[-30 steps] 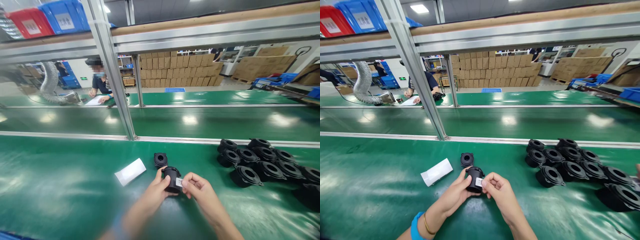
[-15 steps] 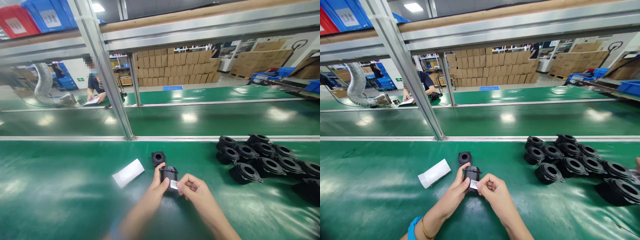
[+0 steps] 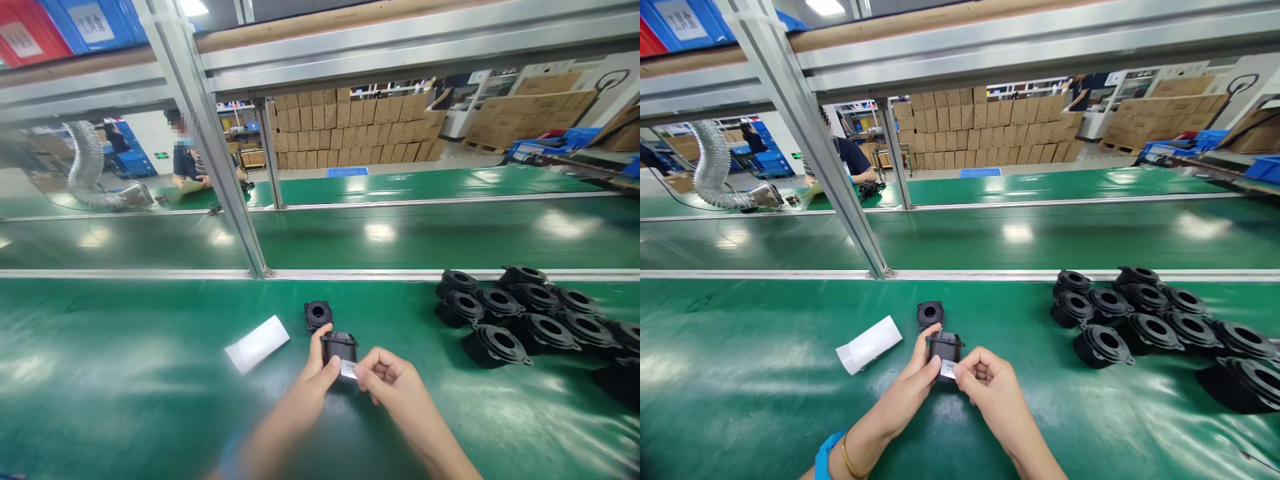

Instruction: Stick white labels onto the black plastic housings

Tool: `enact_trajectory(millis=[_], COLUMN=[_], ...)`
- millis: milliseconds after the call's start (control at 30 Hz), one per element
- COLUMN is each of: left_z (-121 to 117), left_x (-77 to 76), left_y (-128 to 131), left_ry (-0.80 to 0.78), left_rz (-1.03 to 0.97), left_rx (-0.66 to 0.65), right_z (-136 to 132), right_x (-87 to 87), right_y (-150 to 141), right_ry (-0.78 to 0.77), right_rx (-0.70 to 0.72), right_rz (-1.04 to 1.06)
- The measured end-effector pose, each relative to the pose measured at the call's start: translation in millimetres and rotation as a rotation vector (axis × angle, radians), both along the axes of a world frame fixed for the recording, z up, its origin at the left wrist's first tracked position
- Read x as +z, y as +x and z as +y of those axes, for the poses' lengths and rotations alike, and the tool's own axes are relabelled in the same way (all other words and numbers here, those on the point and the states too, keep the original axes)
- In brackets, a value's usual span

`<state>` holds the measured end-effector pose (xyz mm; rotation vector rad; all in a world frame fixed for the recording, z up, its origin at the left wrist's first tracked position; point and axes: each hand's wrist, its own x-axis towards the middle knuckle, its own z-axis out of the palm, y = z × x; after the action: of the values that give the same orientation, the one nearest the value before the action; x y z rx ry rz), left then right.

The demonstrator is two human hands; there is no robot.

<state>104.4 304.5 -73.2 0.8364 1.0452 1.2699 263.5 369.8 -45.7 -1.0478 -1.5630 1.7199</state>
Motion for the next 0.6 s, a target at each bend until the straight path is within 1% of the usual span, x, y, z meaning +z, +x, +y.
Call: enact_trajectory(millis=[233, 433, 600], left_z=[0.5, -0.4, -1.2], left_x=[4.9, 2.5, 4.4], left_y=[1.3, -0.2, 1.3], left_ry=[0.001, -0.006, -0.004], left_rz=[-0.032, 0.004, -0.022], left_rx=[0.010, 0.003, 0.020], right_z=[0.5, 0.7, 0.9], right_x=[-1.1, -2.7, -2.6], right_y=[0.3, -0.1, -0.5], right_ry=[0.013, 0.020, 0.013], right_rx=[0.011, 0.001, 0.001], right_rz=[-0.014, 0.002, 0.002])
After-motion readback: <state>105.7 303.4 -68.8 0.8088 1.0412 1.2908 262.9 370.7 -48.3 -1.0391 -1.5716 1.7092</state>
